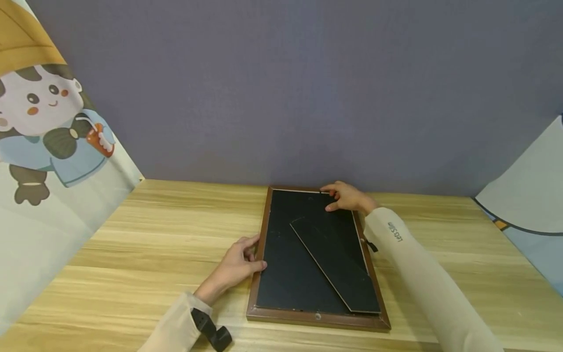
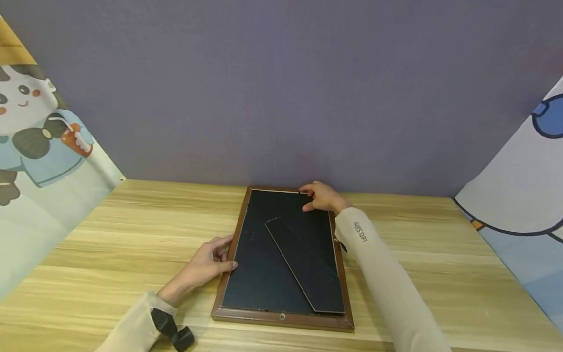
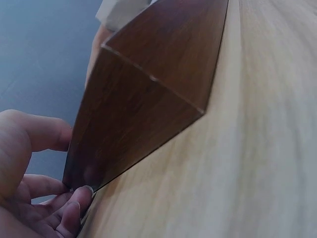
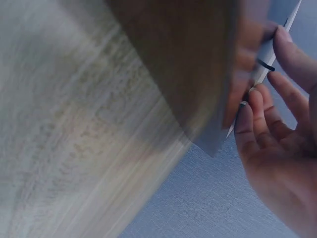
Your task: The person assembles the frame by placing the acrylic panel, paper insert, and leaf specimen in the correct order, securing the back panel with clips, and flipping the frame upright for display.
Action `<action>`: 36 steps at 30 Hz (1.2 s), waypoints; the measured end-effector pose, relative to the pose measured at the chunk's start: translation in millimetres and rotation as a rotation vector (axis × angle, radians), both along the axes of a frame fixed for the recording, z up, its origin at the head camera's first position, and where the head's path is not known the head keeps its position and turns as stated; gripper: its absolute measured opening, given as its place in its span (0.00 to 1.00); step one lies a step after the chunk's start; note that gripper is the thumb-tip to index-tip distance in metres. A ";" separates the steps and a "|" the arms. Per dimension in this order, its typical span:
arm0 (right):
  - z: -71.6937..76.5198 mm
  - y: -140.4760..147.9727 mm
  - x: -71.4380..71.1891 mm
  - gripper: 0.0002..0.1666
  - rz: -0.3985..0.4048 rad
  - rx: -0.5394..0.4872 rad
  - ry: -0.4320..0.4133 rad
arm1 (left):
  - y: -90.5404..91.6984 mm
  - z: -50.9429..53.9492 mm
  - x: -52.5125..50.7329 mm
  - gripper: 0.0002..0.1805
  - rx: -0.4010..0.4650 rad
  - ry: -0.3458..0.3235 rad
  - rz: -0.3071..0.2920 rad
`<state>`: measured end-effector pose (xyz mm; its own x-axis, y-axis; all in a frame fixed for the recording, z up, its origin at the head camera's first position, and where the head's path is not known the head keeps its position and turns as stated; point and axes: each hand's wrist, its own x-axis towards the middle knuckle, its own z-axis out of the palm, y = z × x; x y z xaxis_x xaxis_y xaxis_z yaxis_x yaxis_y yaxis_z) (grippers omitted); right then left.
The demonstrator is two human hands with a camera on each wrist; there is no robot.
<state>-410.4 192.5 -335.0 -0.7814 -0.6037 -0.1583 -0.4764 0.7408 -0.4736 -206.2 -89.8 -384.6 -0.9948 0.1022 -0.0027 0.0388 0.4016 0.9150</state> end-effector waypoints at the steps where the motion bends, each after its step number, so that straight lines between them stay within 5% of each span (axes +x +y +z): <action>1: 0.8 -0.1 -0.3 0.36 0.006 0.000 0.002 | 0.3 0.1 -0.5 0.40 0.001 0.001 0.002; 21: -2.8 5.2 -25.0 0.32 0.092 -0.005 0.049 | 10.7 -2.1 -17.5 0.40 -0.008 0.008 0.047; 36: -4.7 0.9 3.0 0.31 0.064 0.021 0.095 | -2.0 -0.5 0.6 0.40 -0.002 -0.005 0.002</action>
<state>-407.4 193.4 -339.6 -0.7537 -0.6498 -0.0986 -0.5647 0.7170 -0.4088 -205.6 -91.8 -385.1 -0.9949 0.1003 -0.0082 0.0332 0.4035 0.9144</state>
